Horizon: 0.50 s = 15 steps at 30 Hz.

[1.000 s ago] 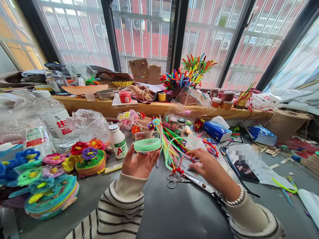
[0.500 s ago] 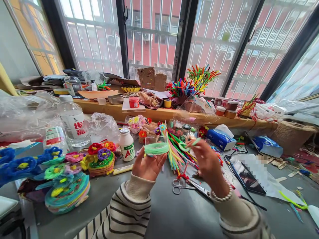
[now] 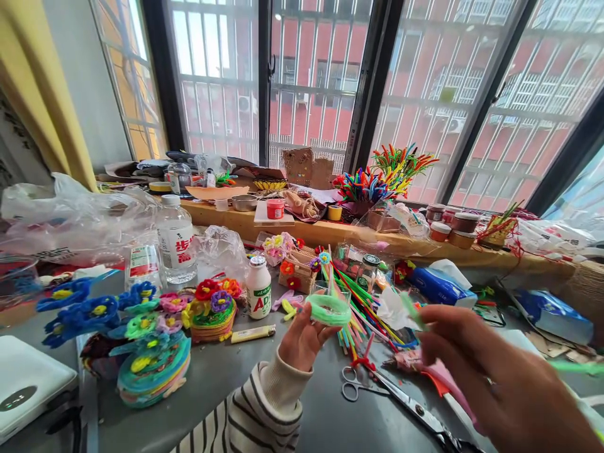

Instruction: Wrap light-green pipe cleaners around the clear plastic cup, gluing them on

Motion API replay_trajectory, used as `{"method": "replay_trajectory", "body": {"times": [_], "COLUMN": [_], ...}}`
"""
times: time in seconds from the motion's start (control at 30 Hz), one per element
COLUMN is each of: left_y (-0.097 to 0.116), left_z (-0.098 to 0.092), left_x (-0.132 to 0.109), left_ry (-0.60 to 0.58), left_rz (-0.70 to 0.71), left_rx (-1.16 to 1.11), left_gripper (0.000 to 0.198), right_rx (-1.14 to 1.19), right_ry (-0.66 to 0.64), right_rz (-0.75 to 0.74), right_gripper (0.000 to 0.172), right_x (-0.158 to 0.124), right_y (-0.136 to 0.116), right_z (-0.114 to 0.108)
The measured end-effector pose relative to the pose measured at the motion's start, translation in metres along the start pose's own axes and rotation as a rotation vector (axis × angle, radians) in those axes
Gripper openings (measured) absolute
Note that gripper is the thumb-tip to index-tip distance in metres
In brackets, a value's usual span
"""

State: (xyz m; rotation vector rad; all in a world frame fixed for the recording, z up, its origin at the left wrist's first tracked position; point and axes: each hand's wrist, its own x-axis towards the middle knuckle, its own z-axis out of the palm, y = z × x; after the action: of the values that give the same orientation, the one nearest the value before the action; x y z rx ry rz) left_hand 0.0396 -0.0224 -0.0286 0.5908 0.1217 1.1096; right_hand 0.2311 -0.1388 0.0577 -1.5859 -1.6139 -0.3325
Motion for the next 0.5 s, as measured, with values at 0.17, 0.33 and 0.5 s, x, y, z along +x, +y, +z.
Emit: {"method": "replay_trajectory", "body": {"times": [0.17, 0.33, 0.5], "left_y": [-0.006, -0.001, 0.011], "left_z": [-0.002, 0.007, 0.017], "left_x": [0.003, 0.003, 0.002], "left_ry": [0.107, 0.281, 0.396], "left_rz": [0.012, -0.061, -0.134], "left_rx": [-0.006, -0.051, -0.072], "left_gripper": [0.025, 0.022, 0.021], "right_rx": [0.192, 0.228, 0.265], "right_ry": [-0.191, -0.138, -0.133], "right_rz": [-0.285, -0.326, -0.407], "right_gripper": [0.018, 0.016, 0.016], "right_x": [0.018, 0.019, 0.016], "right_y": [-0.033, -0.03, -0.025], "right_z": [0.024, 0.054, 0.061]}}
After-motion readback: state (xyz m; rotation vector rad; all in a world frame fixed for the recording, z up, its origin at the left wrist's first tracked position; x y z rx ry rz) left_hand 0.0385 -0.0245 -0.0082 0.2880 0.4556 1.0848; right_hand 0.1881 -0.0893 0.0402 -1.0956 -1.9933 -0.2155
